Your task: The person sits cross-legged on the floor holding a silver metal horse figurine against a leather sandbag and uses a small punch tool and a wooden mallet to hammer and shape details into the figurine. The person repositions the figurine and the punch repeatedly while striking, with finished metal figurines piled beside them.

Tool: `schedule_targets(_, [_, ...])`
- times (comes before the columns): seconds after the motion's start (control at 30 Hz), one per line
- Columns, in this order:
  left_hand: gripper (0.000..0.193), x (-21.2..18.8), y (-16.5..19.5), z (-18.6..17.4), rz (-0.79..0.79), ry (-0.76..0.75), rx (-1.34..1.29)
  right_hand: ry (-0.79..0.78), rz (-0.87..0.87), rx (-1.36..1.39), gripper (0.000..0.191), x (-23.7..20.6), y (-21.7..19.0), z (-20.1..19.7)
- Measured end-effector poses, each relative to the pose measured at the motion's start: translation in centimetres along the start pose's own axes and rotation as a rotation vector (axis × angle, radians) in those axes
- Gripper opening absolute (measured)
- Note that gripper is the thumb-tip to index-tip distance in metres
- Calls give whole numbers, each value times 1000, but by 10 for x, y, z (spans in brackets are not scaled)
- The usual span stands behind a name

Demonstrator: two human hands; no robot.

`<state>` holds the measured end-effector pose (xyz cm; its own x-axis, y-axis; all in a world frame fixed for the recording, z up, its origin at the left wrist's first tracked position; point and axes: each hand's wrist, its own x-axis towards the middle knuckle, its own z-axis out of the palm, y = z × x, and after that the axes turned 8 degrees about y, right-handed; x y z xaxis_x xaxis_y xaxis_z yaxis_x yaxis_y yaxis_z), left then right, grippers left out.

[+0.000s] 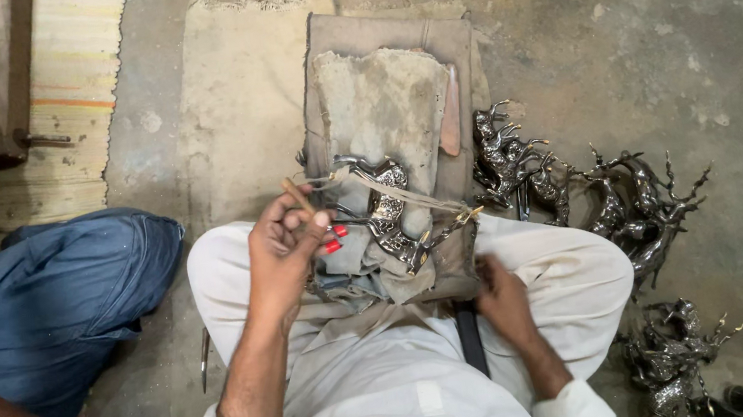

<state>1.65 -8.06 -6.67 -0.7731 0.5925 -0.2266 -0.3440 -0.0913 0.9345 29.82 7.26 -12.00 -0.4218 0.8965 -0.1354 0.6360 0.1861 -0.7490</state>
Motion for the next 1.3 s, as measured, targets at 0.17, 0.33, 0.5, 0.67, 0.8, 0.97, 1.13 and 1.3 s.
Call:
schedule_targets(0.17, [41,-4,6,19,-90,-18,-152,-97,-28,-310,75,-30,-6,5])
schedule_targets(0.33, [38,-5,6,27,-91,-14,-144,-82,-114,134,55,-13,16,-2])
schedule_targets(0.5, [38,-10,0,29,6,-25,-103,-101,608,854,49,6,37,-29])
schedule_targets(0.67, [37,-11,-10,41,218,-28,3,-182,514,998,46,21,43,-59])
schedule_targets(0.8, [34,-17,-19,59,337,65,131,-252,361,805,44,31,31,-76])
schedule_targets(0.97, [35,-25,-21,66,551,163,421,-314,-5,427,43,55,-20,-92])
schedule_targets(1.13, [30,-28,-25,70,715,165,420,-232,-174,-389,38,72,-100,-106])
schedule_targets(1.3, [30,-29,-29,66,680,191,502,-57,-969,-410,37,82,-174,-107])
